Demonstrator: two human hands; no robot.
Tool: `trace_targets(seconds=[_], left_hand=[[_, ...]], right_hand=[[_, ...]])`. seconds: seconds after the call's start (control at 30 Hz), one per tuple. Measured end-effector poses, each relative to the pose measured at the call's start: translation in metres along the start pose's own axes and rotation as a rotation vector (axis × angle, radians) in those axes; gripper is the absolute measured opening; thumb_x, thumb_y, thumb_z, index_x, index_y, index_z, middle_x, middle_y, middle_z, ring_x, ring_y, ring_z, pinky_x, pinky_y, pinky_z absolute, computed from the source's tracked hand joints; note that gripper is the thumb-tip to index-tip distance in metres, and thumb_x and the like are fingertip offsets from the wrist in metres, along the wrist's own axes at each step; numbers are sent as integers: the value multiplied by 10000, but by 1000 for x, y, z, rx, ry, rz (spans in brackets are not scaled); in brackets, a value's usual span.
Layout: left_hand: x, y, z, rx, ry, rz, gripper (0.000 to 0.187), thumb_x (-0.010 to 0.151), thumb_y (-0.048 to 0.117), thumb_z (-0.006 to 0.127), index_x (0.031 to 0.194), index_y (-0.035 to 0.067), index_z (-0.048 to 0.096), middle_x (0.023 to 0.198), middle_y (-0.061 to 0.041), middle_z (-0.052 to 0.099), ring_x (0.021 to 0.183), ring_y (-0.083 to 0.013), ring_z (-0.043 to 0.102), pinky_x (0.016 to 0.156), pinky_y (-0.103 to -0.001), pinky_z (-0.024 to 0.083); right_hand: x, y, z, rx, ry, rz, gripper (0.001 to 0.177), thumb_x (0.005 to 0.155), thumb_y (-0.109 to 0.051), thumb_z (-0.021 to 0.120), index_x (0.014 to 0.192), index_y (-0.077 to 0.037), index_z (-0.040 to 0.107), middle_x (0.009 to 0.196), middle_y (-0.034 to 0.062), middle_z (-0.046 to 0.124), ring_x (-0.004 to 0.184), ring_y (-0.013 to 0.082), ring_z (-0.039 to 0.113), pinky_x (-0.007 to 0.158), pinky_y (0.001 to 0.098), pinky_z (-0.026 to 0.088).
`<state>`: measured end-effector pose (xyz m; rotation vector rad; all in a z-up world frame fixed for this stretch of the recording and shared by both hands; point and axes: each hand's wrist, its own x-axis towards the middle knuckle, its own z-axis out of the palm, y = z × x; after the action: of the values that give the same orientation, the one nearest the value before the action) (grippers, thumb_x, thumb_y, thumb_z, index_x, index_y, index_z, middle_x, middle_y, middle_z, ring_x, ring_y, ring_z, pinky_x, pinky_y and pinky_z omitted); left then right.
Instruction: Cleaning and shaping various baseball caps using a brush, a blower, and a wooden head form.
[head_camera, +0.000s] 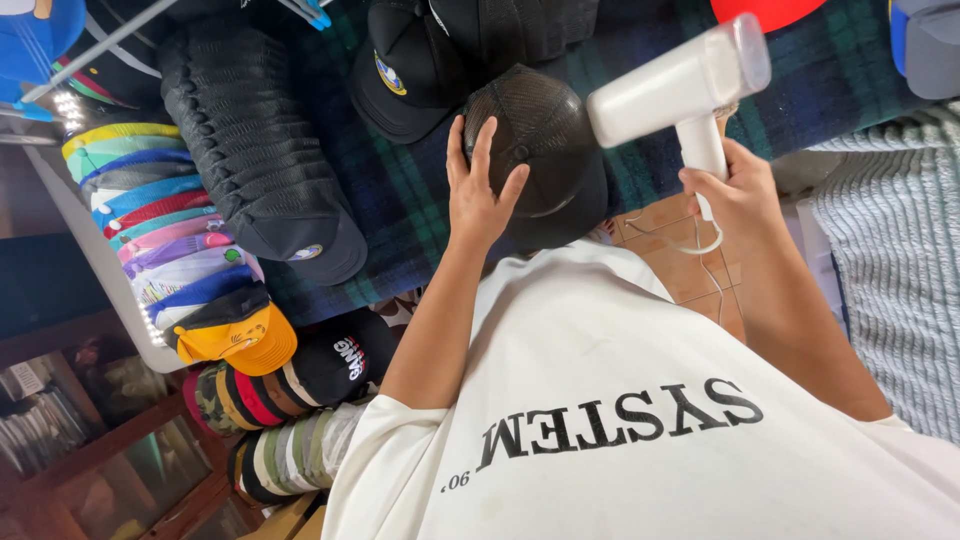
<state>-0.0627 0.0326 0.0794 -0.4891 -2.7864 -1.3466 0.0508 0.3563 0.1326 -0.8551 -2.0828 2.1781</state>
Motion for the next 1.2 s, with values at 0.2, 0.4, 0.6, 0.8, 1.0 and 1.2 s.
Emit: trace_targets(seconds=[0.2,0.4,0.6,0.8,1.0,1.2], left_hand=[[0,-2,2,-17,11,7,743,1023,532,680,1646,326,332,1688,-203,173,1545,-456,271,1225,-618,306],[-1,-6,5,-36,5,-5,755,1015,543,693,1647,341,333,1698,-188,162,1555,-446,252,1231,-621,294],[-2,-9,6,-32,8,2,746,1017,584,670,1645,362,334,1695,-176,167,1551,-448,259,1224,-623,304],[0,-6,3,-50,-5,-5,740,1025,579,662,1646,354,329,1695,-185,165,1558,-452,242,1227,-633,296],[0,-7,3,-49,10,12,744,1025,567,675,1649,350,332,1694,-188,170,1557,-456,244,1229,-637,289],[-2,-5,3,-33,18,25,730,1042,530,682,1653,346,328,1693,-185,172,1556,-445,252,1227,-636,291]], right_hand=[[1,-18,-4,-214,-102,-152,364,915,20,716,1248,136,626,747,224,591,557,237,623,545,386,560],[-18,-48,24,-549,-35,-406,473,965,-34,781,1398,93,641,718,187,625,622,280,646,719,416,521],[-22,-53,40,-613,-57,-497,510,911,5,814,1376,130,645,918,351,680,800,524,688,676,528,556],[-25,-51,40,-589,-108,-439,548,874,-35,812,1392,51,657,945,328,679,805,487,700,736,546,539],[-25,-36,33,-528,-86,-398,491,922,-102,795,1384,-13,654,733,125,641,683,266,701,701,390,544],[-24,-7,14,-291,-96,-258,393,982,-53,714,1339,68,606,726,134,601,589,203,644,573,341,524]])
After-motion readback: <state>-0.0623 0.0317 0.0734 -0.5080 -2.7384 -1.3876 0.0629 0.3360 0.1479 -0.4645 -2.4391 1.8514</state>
